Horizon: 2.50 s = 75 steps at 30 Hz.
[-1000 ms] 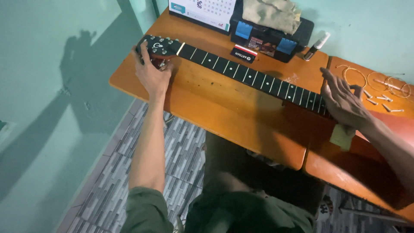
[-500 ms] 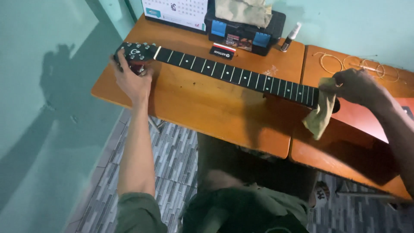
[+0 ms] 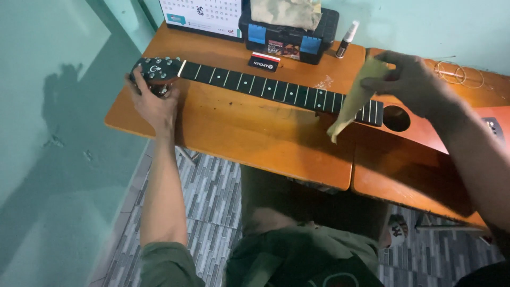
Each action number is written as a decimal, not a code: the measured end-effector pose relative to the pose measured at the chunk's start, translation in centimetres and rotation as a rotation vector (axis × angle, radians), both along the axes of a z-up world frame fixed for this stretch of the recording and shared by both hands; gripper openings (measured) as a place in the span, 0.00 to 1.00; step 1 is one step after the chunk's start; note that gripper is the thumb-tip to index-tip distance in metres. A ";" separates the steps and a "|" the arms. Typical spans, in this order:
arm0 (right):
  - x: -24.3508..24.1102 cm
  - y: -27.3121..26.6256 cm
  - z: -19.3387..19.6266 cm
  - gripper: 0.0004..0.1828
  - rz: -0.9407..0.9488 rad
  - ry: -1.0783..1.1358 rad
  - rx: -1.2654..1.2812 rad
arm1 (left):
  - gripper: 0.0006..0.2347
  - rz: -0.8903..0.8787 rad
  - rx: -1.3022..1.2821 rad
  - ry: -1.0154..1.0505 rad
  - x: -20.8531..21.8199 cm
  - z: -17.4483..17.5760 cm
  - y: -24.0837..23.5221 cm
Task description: The person wipes the fretboard of a guitar with a cloth, moving from the headstock toward the body and back. The guitar neck is held steady on a wooden table while the cloth is used to clean the surface.
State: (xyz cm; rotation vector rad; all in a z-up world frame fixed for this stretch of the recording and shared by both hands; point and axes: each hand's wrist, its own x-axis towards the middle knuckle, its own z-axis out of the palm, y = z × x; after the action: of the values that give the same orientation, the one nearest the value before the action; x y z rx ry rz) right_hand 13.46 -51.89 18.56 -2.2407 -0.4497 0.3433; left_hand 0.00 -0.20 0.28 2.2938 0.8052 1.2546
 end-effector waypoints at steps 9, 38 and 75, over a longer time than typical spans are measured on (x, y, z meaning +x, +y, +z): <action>-5.3 -4.2 6.0 0.09 0.644 -0.480 0.292 | 0.41 0.015 -0.015 0.065 -0.2 0.8 -0.7; 1.5 1.0 -12.0 0.24 0.293 -1.018 -0.935 | 0.43 0.047 -0.014 0.088 0.0 0.0 0.1; 1.7 22.0 -10.1 0.44 0.267 -0.382 -0.327 | 0.44 0.136 0.033 0.109 0.4 0.5 -0.8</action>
State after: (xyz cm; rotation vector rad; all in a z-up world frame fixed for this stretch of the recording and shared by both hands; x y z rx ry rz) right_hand 15.19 -29.92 8.42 -2.5785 -0.9593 0.1261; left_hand 0.39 -1.00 0.76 2.3853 1.0007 1.2158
